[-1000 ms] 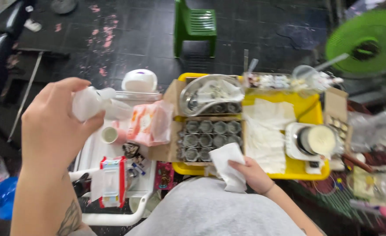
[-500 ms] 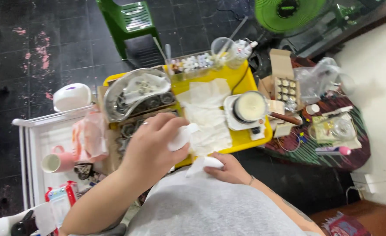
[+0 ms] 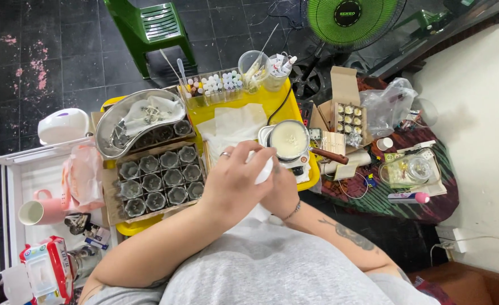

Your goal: Cleaning and preparing glass jars with a tissue for candle making.

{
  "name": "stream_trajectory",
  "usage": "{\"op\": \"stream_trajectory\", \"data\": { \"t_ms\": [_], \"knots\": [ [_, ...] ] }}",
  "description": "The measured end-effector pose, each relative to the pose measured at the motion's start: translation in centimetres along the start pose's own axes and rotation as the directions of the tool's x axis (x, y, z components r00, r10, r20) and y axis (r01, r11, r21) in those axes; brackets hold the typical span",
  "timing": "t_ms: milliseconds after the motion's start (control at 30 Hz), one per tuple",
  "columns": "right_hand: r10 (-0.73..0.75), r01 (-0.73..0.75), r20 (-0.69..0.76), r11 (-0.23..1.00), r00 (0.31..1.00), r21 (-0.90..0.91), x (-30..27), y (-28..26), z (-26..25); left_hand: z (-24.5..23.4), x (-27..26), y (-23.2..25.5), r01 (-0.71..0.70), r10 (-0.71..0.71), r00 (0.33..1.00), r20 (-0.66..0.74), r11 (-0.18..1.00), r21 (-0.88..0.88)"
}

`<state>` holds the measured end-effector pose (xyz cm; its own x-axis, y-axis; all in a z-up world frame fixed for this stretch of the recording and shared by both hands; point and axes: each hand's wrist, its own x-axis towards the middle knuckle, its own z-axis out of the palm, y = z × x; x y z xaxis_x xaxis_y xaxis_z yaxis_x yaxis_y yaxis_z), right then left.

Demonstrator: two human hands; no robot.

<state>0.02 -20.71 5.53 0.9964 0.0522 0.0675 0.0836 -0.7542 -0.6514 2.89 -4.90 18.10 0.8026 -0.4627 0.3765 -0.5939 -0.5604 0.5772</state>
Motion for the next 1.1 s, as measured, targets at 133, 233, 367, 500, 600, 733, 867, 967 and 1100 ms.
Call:
{"op": "stream_trajectory", "data": {
  "t_ms": [133, 233, 367, 500, 600, 733, 867, 967, 1100],
  "knots": [
    [-0.329, 0.312, -0.16, 0.942, 0.931, -0.127, 0.5, 0.0, -2.1, -0.3, 0.6, 0.3, -0.001, 0.002, 1.0, 0.023, 1.0, -0.03],
    [-0.255, 0.272, -0.109, 0.943, 0.961, 0.192, 0.5, -0.2, -4.7, -2.1, 0.7, 0.3, -0.107, 0.107, 0.994, -0.009, 0.988, -0.11],
    [-0.166, 0.023, 0.168, 0.774, 0.972, 0.633, 0.0, 3.4, -6.3, -3.8, -0.3, -2.3, 0.125, -0.111, 0.989, 0.103, 0.981, -0.147],
    [-0.324, 0.011, 0.232, 0.603, 0.917, 0.798, -1.1, 5.7, -8.5, -3.2, -2.5, -5.7, 0.388, -0.375, 0.918, 0.131, 0.917, -0.089],
    [-0.45, 0.18, 0.081, 0.507, 0.89, 0.843, -2.8, 10.0, -7.5, 0.3, -5.3, -9.7, 0.251, -0.245, 0.96, 0.138, 0.968, -0.024],
    [-0.36, 0.121, 0.124, 0.587, 0.925, 0.8, -3.8, 10.2, -8.1, 5.2, -7.0, -11.4, 0.27, -0.246, 0.912, 0.328, 0.962, -0.028],
    [-0.37, 0.098, 0.194, 0.64, 0.909, 0.762, -3.7, 7.4, -7.3, 7.2, -5.7, -8.8, 0.083, 0.078, 0.922, 0.38, 0.918, -0.389],
    [-0.439, 0.109, 0.191, 0.572, 0.878, 0.813, -2.6, 3.7, -7.2, 10.7, -5.5, -8.5, -0.067, 0.224, 0.907, 0.357, 0.913, -0.402],
    [-0.174, 0.048, 0.173, 0.824, 0.969, 0.564, -2.0, 4.3, -5.2, 17.0, -7.9, -12.1, -0.001, 0.094, 0.924, 0.37, 0.97, -0.244]
  ]
}}
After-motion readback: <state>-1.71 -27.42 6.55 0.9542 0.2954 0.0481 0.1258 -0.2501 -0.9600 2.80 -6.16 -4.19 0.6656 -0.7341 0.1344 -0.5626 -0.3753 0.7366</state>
